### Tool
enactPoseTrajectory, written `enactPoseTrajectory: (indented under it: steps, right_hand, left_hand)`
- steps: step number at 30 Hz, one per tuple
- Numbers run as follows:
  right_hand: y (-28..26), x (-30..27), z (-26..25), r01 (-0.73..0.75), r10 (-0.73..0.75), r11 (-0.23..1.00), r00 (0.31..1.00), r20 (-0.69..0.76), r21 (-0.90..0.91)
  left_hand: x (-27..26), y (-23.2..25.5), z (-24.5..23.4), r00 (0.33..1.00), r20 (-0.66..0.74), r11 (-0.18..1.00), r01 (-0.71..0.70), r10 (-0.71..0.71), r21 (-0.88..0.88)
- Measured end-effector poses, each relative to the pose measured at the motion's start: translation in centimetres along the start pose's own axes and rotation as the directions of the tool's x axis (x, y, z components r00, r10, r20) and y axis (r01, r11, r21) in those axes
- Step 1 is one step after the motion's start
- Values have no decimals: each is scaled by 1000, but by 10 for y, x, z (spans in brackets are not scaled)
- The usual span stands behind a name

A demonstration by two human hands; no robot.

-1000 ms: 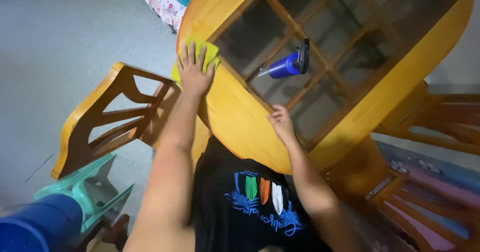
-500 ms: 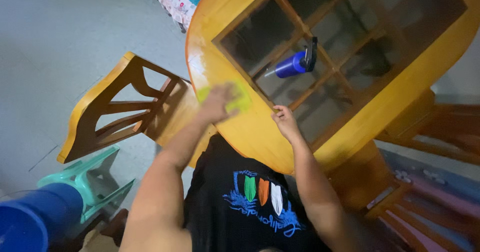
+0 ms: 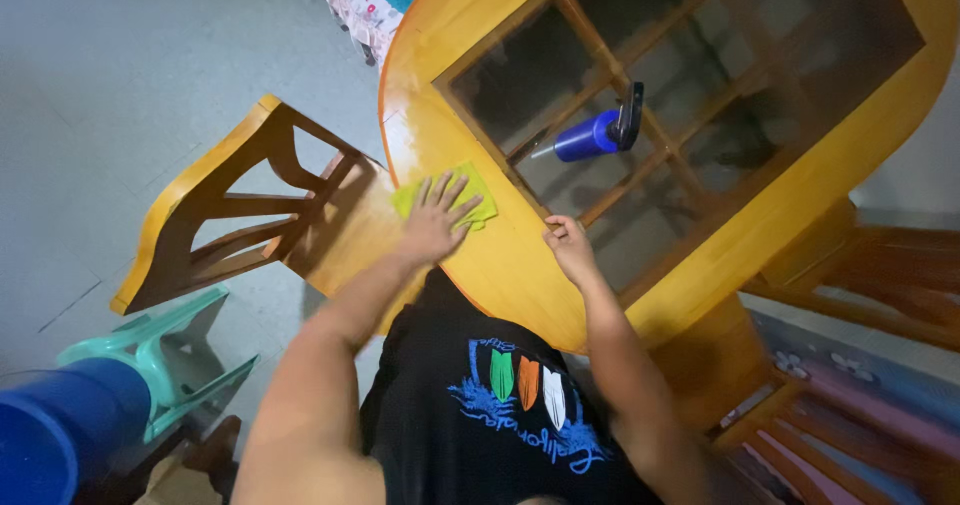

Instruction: The person cleans a wooden dining table with a glass top and a matching wooden chair using a spray bottle and a yellow cloth. They spray the surfaces and wipe them down, moving around the furniture to reach different areas.

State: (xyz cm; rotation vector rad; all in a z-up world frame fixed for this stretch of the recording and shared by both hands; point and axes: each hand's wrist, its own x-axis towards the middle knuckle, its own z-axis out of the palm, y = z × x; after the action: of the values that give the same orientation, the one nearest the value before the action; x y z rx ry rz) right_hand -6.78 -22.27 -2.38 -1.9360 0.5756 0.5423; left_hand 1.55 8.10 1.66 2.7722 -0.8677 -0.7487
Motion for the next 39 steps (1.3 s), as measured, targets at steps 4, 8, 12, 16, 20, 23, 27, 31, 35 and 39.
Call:
enactPoseTrajectory:
  steps: [4,8,12,16,20,23,27,31,35,39]
  right_hand:
    - [3,3,0,-20,20,1000,1000,1,13]
    - [21,10,12,54,-50,993,998,-37,106]
    - [19,9,9,64,-66,998,996,-57,-27]
    - [1,7,2,35,-39,993,999,-35,-113]
    - [-3,1,3,86,-86,996,994,-67,-9]
    - [-3,-2,3,55,-56,998,998,-42,-21]
    - [-6,-6,1,41,-41,999,999,14,0]
    - [-10,-8,-2,22,-20,997,999,38,-68]
    - [-2,-10,-1,100,-99,993,995,20,-65]
    - [11,-5,1,72,-70,997,995,78,-30]
  left_hand:
    - [31,-64,-44,974,-205,971,50,-99,-234]
    - [75,-50,-67,808,-346,875,397,-476,-275]
    - [94,-11,-45,843,-354,913,362,-406,-186]
    - [46,31,1,922,-387,998,9,14,59]
    - [-1,5,-4,913,-199,909,-388,356,-153]
    - [4,-48,-33,996,-81,969,-57,38,-242]
    - [44,-75,-41,874,-392,958,254,-287,-134]
    - [51,-32,-18,807,-442,919,333,-393,-210]
    - [6,23,-3,970,-189,987,145,-156,-71]
    - [-13,-5,-21,994,17,989,107,-106,-97]
